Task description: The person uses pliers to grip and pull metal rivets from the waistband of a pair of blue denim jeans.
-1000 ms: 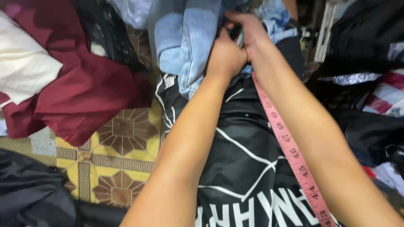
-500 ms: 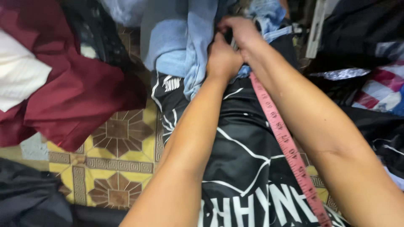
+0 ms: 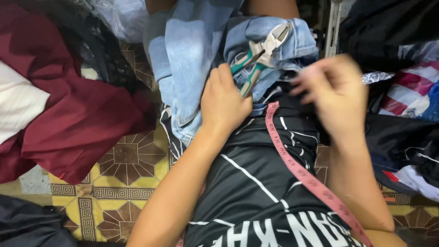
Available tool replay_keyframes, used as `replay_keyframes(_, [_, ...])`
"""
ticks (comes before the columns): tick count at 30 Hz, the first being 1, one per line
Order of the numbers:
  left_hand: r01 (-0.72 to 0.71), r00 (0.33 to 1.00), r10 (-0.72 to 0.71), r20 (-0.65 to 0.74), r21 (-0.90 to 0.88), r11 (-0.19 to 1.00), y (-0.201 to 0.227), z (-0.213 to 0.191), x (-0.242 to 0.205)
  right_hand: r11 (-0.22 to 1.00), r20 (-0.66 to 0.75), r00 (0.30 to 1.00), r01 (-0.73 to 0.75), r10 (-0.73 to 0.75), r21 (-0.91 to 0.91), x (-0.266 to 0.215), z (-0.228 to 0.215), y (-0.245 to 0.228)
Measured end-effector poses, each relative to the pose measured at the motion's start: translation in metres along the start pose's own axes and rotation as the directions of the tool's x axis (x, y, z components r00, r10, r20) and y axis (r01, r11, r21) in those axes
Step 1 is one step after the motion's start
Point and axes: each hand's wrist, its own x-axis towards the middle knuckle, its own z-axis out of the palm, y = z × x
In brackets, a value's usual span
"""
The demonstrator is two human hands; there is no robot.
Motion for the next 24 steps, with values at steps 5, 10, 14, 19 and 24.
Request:
replay_keyframes(5, [-0.076,0.993,0.088,-0.078,0.142,0.987,0.006,-0.01,-0.013,0.772,0.135,0.836,0.544,-0.532,-0.329,0.041,-0.001,0.02])
replay_keyframes(10, [-0.085,0.992,0.105,-0.063,0.268,0.96,0.008,-0.018,-0.023,0.892,0.088,0.897,0.441,-0.434,-0.096,0.051,0.007,0.038])
replay_keyframes(14, [-0.049,0.997,0.067,-0.033,0.39,0.92,0.015,-0.019,-0.032,0.89,0.064,0.894,0.448,-0.443,-0.085,0.044,0.009,0.046])
replay_keyframes(19, [-0.071,0.996,0.089,-0.02,0.447,0.892,0.017,-0.018,-0.037,0.895,0.028,0.897,0.443,-0.442,-0.044,0.042,0.009,0.054])
replay_keyframes(24, [-0.067,0.997,0.079,-0.003,0.498,0.864,0.021,-0.018,-0.041,0.895,-0.009,0.895,0.446,-0.446,0.02,0.041,0.007,0.062])
